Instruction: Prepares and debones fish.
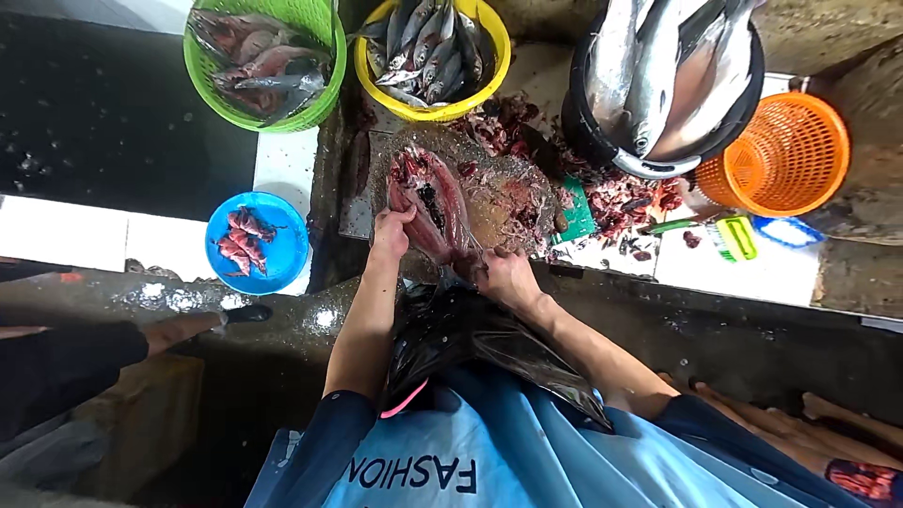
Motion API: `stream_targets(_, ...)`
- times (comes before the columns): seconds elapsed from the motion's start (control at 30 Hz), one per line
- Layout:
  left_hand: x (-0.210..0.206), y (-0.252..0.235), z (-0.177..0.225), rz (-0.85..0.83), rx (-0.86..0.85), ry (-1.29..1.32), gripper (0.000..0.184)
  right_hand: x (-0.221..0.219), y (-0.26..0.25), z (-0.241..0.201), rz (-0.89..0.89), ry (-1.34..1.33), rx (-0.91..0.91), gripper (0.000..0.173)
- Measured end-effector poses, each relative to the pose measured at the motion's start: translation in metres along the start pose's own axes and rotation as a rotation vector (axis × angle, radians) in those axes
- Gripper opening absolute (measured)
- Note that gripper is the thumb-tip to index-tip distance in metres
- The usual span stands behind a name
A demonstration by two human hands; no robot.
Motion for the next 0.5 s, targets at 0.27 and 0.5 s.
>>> stream_targets(0.27,-0.045,0.085,0.019,-0.080,-0.436,-0.901,0.046,0.023,0.001,-0.010,0.220,-0.063,0.061,0.047)
stream_targets(0.5,-0.044,0.066,0.002,-0.050,-0.363,-0.612,0.049,0.066,0.010,-0.001,0.187,-0.373,0.310,0.039)
Point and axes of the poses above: each hand's wrist, its own y-axis away from the middle knuckle, its own x-axis out of the back of the hand, z = x × y, the point moved 6 cm from there along -y, towards the middle knuckle, and after that the axes turned 2 degrees about -z, right-handed, at the moved point
